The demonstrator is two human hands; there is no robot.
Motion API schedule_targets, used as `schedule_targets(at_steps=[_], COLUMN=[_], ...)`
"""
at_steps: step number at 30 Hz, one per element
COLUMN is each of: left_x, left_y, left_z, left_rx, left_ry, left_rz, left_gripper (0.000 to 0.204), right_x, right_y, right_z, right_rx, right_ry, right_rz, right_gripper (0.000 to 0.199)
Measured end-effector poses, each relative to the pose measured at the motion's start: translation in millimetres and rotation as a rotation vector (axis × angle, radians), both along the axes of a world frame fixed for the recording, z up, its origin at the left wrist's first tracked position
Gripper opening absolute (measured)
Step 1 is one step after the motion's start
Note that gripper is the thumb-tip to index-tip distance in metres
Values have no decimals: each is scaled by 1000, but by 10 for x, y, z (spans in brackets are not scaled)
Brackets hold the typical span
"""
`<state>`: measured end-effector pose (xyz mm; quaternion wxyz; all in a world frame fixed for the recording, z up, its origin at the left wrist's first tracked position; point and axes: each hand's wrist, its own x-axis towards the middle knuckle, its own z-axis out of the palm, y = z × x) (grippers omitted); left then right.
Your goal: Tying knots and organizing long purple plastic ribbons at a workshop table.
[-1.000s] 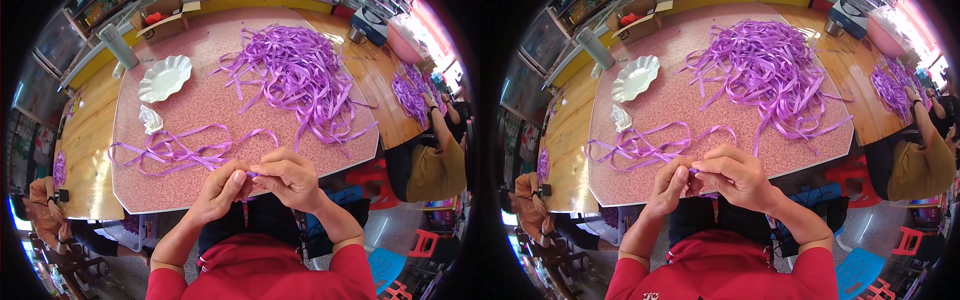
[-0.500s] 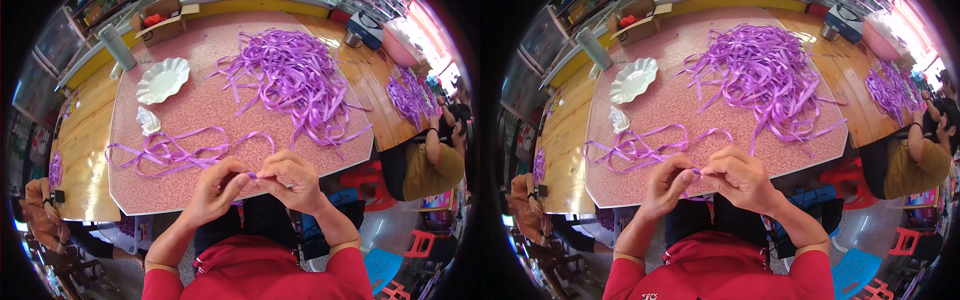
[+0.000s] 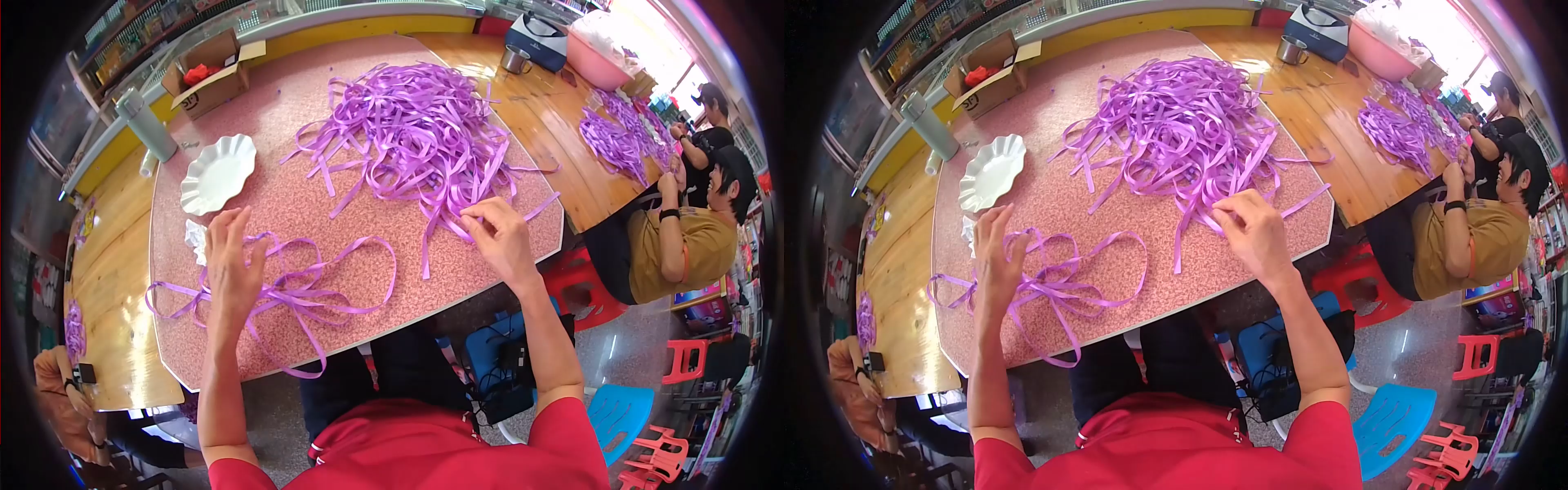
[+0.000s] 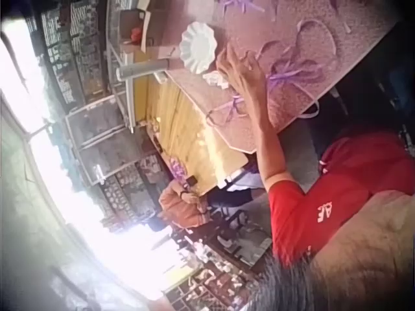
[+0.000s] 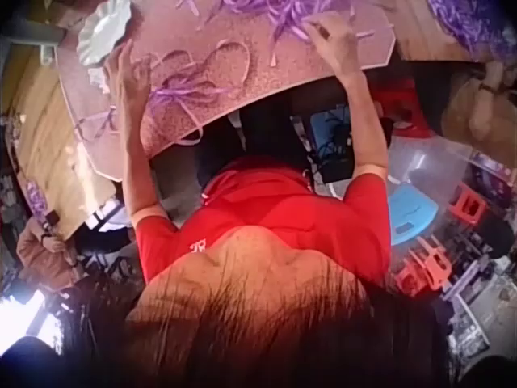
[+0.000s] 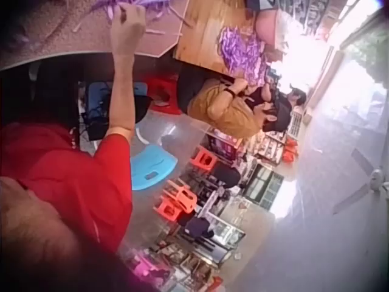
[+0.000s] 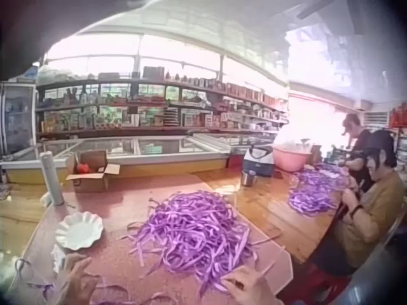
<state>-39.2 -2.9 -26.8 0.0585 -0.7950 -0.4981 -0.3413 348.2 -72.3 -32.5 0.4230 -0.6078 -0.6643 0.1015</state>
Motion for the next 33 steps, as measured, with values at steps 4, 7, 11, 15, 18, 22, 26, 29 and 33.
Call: schedule_targets(at_steps=[4,7,11,15,18,22,26,29,33], left_x=[290,495,704,837,871,936,748,494,273], left_y=[-109,-180,-253,-208,-104,-103,-34,36,138], left_z=[-6,53,138,257,250,532,711,682,445], left_rx=[-42,-121,-170,-311,-606,-749,-596,-628,-705], left_ry=[63,22,-58,-254,-546,-969,-1111,-1137,-1016], left_rz=[-71,-196,-378,-553,-661,-750,-814,-620,-491], left_gripper=[46,46,41,33,34,52,55,26,12], right_x=[-150,-246,-309,-363,-491,-806,-1220,-1415,-1587], right_y=[122,220,428,636,721,809,842,982,1104], right_z=[0,15,150,472,920,1396,1416,1107,737], right_rx=[116,103,236,197,-78,15,221,230,127], right_ry=[-250,-404,-376,61,492,267,31,38,85], right_rz=[274,355,432,433,505,521,602,662,679], right_gripper=[17,18,11,5,6,7,6,8,10])
